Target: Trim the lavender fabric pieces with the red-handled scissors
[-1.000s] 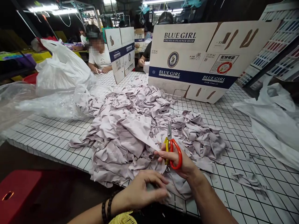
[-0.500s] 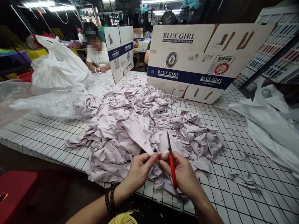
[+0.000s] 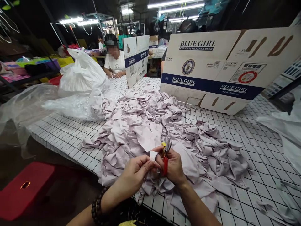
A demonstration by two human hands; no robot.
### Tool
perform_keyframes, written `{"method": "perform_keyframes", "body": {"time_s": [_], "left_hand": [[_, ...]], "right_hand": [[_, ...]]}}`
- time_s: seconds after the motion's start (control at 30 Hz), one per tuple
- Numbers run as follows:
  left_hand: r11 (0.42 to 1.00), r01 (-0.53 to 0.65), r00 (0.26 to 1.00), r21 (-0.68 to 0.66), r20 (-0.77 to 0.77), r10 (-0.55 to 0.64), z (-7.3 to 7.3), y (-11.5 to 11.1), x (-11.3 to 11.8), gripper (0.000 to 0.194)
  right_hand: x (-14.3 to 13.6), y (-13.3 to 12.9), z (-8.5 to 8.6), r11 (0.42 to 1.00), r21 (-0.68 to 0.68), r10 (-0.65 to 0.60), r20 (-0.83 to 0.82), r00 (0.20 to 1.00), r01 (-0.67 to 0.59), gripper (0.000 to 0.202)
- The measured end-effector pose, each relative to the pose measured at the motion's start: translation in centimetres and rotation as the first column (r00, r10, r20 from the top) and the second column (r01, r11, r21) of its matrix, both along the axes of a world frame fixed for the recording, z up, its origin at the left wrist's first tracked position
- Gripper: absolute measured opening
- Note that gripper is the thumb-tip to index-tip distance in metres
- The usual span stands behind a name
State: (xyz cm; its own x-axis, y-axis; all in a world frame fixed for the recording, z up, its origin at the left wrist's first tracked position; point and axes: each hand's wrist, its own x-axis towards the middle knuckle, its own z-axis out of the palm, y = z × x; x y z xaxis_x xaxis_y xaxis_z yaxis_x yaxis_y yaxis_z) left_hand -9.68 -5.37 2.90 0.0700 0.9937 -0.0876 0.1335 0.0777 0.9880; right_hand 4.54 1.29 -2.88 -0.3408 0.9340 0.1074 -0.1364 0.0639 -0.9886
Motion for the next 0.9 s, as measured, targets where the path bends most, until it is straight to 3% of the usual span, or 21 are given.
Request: {"method": "perform_keyframes", "body": {"time_s": [0.07,0.13,0.2,0.3,0.4,0.47,0.53,0.6,0.73,0.9], "left_hand": [[0.985,-0.065,0.983,0.158,-0.159,0.090,0.1,0.5,-0.4,0.030],[0.957,-0.098,0.965,0.272,-0.208,0.158,0.0,1.2,-0.5,0.029],[0.949,-0.079,0.982,0.306,-0.138,0.126,-0.5,1.9,-0.3,0.029],[0.967,-0.053,0.997,0.248,0.075,0.035,-1.7,3.0,0.1,0.031],[0.985,-0.059,0.981,0.164,0.190,0.027,-2.5,3.8,0.4,0.035],[0.985,-0.045,0.990,0.167,0.139,0.022,-2.5,4.1,0.5,0.034],[0.973,-0.023,0.999,0.230,0.030,0.016,-2.2,4.3,0.7,0.030],[0.948,0.010,0.998,0.318,-0.066,0.012,-1.9,4.4,0.8,0.027],[0.918,0.083,0.986,0.387,-0.163,-0.020,-1.7,4.6,1.1,0.027],[0.913,0.105,0.980,0.394,-0.198,-0.027,-1.8,4.7,1.0,0.025]], "right_hand": [[0.1,0.5,0.2,0.999,-0.032,-0.028,0.015,1.000,0.028,0.015],[0.2,0.8,0.7,0.998,-0.066,-0.006,0.040,0.999,0.009,0.014],[0.2,0.9,1.4,0.994,-0.100,0.046,0.061,0.997,-0.040,0.012],[0.5,1.1,2.0,0.988,-0.139,0.086,0.090,0.992,-0.073,0.020],[2.4,1.1,2.8,0.990,-0.138,0.018,0.162,0.987,0.005,0.024],[4.1,0.8,3.6,0.997,-0.044,-0.043,0.369,0.929,0.063,0.024],[5.5,0.1,4.5,0.994,0.102,-0.084,0.620,0.780,0.027,0.028],[6.2,-0.7,5.2,0.977,0.202,-0.114,0.765,0.634,-0.069,0.033],[6.2,-1.7,5.4,0.921,0.375,-0.271,0.811,0.519,-0.106,0.033],[6.1,-1.6,4.9,0.844,0.523,-0.409,0.773,0.485,-0.121,0.024]]}}
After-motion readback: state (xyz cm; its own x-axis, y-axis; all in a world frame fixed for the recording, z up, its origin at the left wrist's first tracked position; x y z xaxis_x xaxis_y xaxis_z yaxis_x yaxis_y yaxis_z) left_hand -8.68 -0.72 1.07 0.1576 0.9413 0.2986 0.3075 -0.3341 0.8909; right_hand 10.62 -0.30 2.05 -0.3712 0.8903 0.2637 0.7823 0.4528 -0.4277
